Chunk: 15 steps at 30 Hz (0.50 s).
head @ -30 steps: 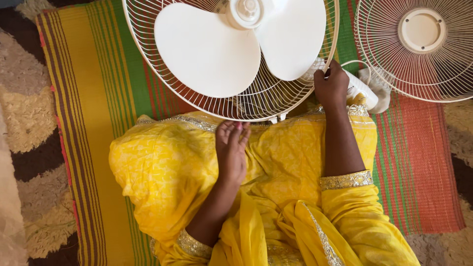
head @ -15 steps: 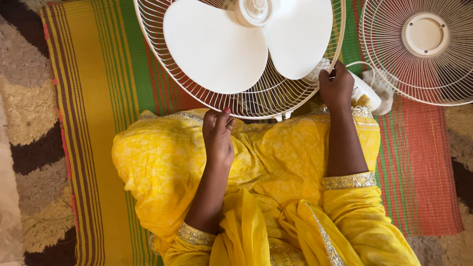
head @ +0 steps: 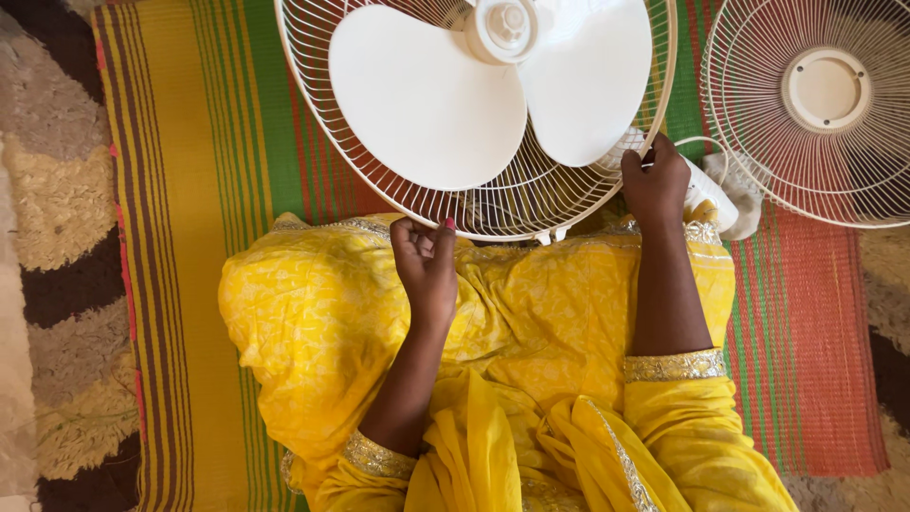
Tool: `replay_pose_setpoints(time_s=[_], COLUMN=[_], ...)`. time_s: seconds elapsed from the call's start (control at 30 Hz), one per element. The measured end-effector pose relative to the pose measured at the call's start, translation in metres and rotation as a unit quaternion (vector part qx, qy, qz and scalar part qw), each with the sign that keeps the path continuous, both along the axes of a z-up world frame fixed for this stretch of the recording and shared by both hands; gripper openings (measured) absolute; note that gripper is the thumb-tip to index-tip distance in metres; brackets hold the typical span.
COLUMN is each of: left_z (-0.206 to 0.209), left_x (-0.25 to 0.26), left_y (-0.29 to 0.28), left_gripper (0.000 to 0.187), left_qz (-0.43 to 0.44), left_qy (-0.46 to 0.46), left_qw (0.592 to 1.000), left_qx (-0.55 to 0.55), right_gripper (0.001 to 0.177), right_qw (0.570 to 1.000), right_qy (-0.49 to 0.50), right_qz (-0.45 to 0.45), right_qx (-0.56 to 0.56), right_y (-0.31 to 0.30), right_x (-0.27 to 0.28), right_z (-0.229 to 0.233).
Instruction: The person assembles a white table fan by hand. They attach the front grill to the fan body, secure the rear grill, and then wipe the fan blades with a cloth.
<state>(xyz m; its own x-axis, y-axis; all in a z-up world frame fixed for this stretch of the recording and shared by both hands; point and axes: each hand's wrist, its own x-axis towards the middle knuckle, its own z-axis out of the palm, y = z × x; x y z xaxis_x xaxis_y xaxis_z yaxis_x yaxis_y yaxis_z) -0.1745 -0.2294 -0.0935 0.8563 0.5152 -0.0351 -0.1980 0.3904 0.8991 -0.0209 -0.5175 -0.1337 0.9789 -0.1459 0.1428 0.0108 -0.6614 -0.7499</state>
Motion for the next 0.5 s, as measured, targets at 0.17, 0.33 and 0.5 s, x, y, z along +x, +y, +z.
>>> replay_pose_setpoints(time_s=[0.17,0.33,0.5], left_z=[0.027,0.032,0.043], left_x=[0.007,0.021,0.037], left_y=[0.011,0.038,0.07], left_gripper=[0.045,0.031,0.028], left_qz=[0.009,0.004,-0.039], left_qy=[0.025,0.056,0.05], left_qw=[0.998,0.997,0.996], left_qx=[0.06,0.057,0.069], right_gripper=[0.035,0.03,0.031], right_qw=[1.0,0.999,0.999], right_qy=[-0.001,0.015,0.004], right_qz=[0.0,0.0,-0.001], right_qx=[-0.012,-0.036,-0.035], right_y=[0.001,0.002,0.003], right_x=[0.0,0.0,0.0], right_z=[0.004,0.009,0.007])
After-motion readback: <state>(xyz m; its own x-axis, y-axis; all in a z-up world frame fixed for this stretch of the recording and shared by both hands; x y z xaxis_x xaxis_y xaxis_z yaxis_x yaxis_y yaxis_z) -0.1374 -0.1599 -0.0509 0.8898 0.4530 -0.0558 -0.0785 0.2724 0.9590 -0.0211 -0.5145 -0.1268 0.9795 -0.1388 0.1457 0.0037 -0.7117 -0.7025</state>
